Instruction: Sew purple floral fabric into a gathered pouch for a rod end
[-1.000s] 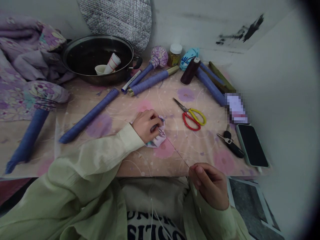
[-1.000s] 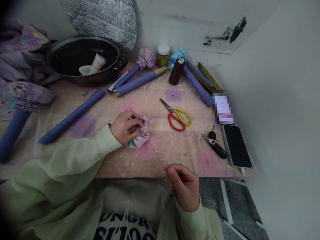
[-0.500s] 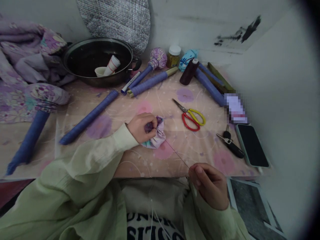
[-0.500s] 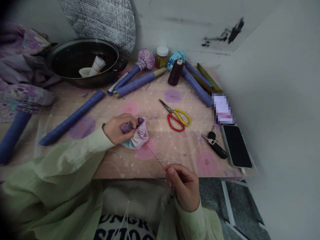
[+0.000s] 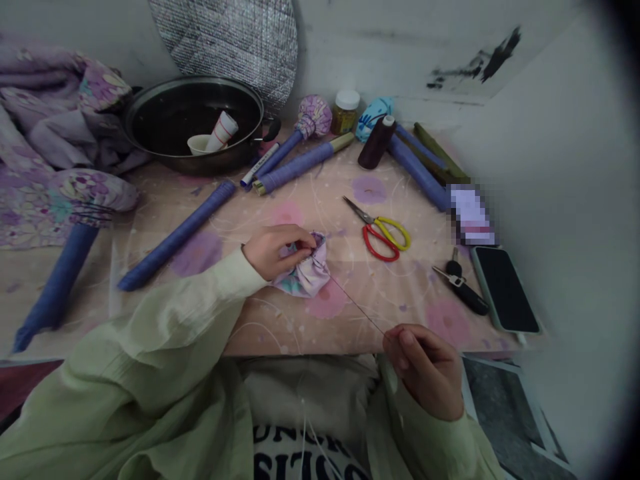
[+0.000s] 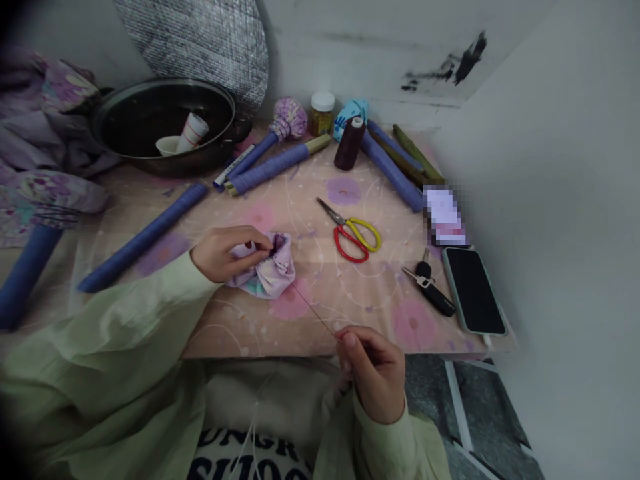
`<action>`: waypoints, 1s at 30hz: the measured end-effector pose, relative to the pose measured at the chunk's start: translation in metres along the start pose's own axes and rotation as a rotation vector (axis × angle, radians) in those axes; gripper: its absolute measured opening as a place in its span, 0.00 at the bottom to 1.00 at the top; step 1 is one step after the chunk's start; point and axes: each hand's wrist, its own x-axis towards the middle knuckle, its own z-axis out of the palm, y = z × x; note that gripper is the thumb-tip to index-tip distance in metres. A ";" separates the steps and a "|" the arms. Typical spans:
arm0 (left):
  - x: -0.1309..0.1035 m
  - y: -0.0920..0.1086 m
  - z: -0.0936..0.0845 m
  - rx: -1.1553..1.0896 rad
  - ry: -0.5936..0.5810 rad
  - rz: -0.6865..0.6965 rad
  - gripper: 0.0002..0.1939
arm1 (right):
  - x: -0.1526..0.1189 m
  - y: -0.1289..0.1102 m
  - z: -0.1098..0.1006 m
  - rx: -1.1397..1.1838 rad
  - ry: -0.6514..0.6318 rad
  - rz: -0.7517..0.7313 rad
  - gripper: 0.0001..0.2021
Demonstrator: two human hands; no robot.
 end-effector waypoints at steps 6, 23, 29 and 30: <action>0.001 -0.012 0.000 -0.026 -0.022 -0.013 0.07 | 0.002 -0.003 0.000 0.041 0.007 -0.020 0.04; 0.002 0.004 0.019 0.142 -0.054 0.096 0.10 | 0.002 -0.005 -0.001 0.073 0.041 -0.002 0.04; 0.003 0.001 0.019 0.115 -0.036 0.083 0.09 | 0.002 -0.005 -0.002 0.075 0.036 -0.004 0.04; 0.003 0.000 0.019 0.110 -0.037 0.083 0.09 | 0.002 -0.005 -0.002 0.079 0.032 -0.006 0.04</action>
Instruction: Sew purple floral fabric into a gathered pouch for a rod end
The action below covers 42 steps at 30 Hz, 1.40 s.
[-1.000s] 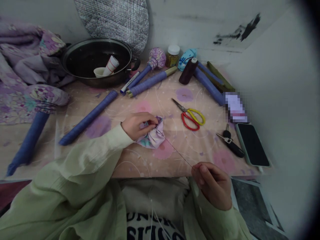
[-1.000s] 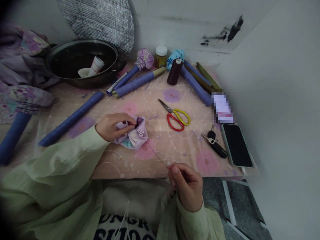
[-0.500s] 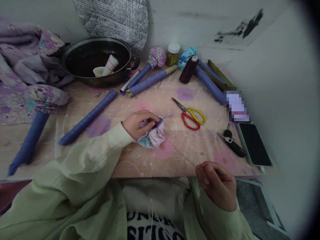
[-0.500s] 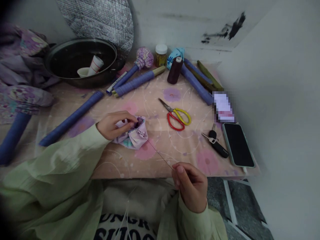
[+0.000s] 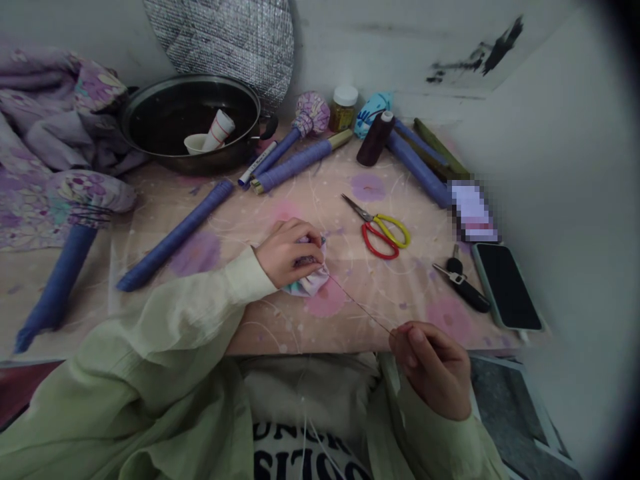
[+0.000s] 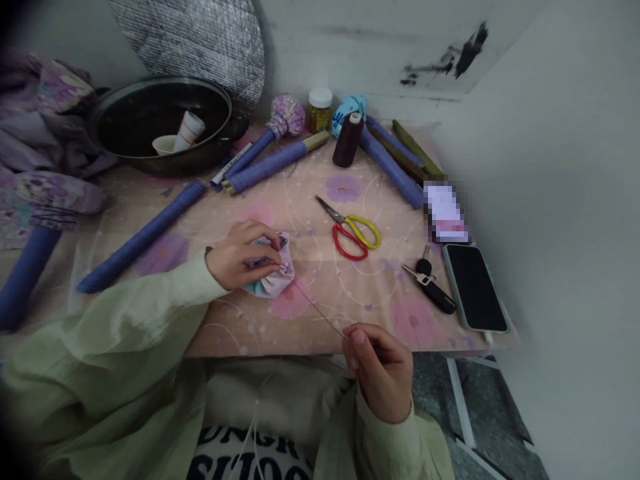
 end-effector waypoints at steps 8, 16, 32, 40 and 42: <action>-0.002 -0.006 0.004 -0.019 0.046 0.021 0.06 | 0.000 -0.001 0.002 0.004 -0.009 -0.008 0.04; 0.002 -0.006 0.005 -0.015 0.066 0.001 0.06 | 0.000 0.001 0.003 -0.004 0.007 -0.003 0.04; 0.004 -0.006 0.010 0.003 0.043 -0.025 0.04 | 0.000 0.002 0.002 -0.010 -0.003 0.019 0.04; 0.005 -0.005 0.011 0.043 0.024 -0.196 0.04 | -0.001 0.003 0.003 -0.034 -0.012 0.006 0.04; 0.005 -0.006 0.012 0.024 0.017 -0.176 0.05 | -0.002 0.002 0.004 -0.029 -0.015 0.003 0.04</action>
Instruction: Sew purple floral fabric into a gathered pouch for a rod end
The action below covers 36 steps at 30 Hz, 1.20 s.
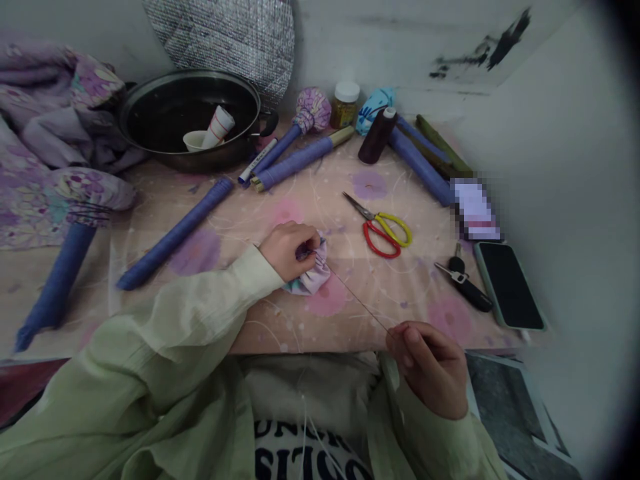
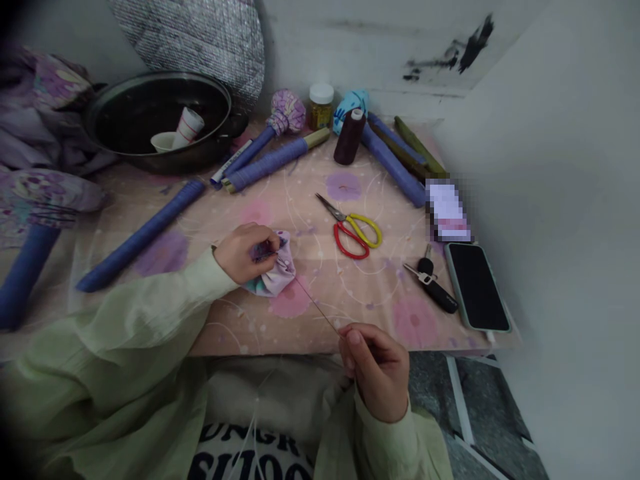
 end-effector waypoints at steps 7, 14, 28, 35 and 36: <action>-0.003 0.004 -0.007 -0.003 -0.095 0.020 0.12 | 0.001 0.000 0.001 0.002 0.001 0.002 0.04; 0.001 0.009 -0.013 -0.046 -0.156 -0.012 0.12 | 0.001 0.001 0.001 -0.001 -0.007 0.001 0.04; 0.004 0.008 -0.005 0.012 -0.174 -0.069 0.08 | 0.002 0.000 0.003 0.006 -0.021 -0.007 0.04; 0.002 0.007 -0.005 -0.005 -0.130 -0.049 0.08 | 0.001 0.002 0.000 -0.001 -0.013 -0.012 0.04; 0.002 0.007 -0.004 0.002 -0.123 -0.053 0.08 | 0.001 0.002 0.000 -0.003 -0.012 -0.009 0.04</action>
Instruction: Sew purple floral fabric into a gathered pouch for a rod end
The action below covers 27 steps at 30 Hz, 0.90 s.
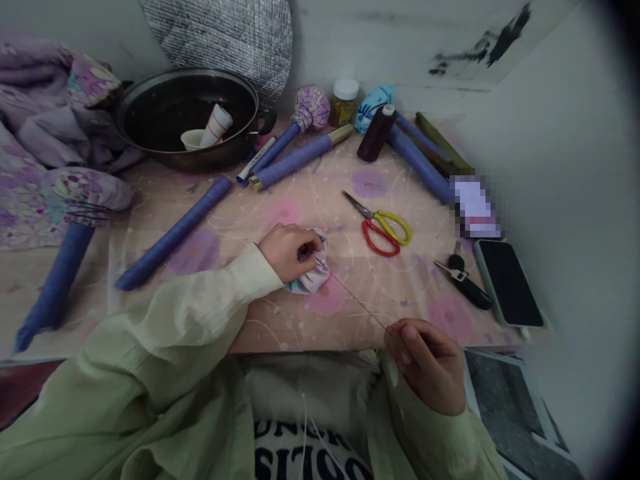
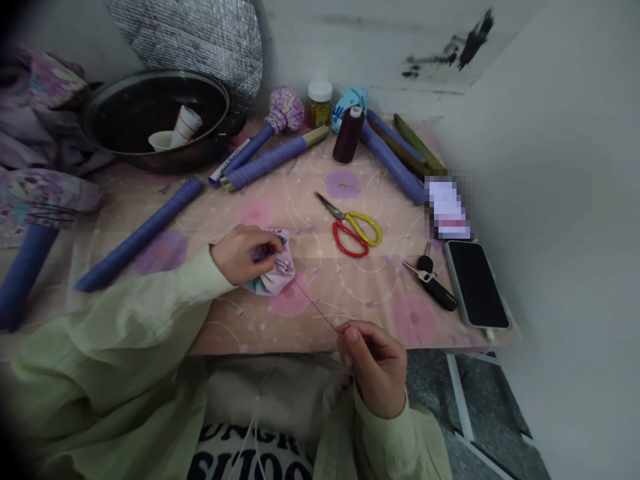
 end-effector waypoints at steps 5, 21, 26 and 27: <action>-0.001 0.000 0.002 0.066 0.033 -0.012 0.08 | 0.000 -0.001 0.001 -0.009 0.003 -0.003 0.04; -0.007 0.003 0.006 0.214 0.191 -0.034 0.06 | -0.002 -0.001 0.000 -0.022 0.027 0.012 0.04; -0.008 0.004 0.007 0.255 0.218 -0.046 0.06 | -0.002 0.000 -0.005 -0.012 0.049 0.014 0.04; -0.008 0.005 0.007 0.261 0.227 -0.044 0.06 | -0.002 0.000 -0.006 -0.013 0.053 0.012 0.04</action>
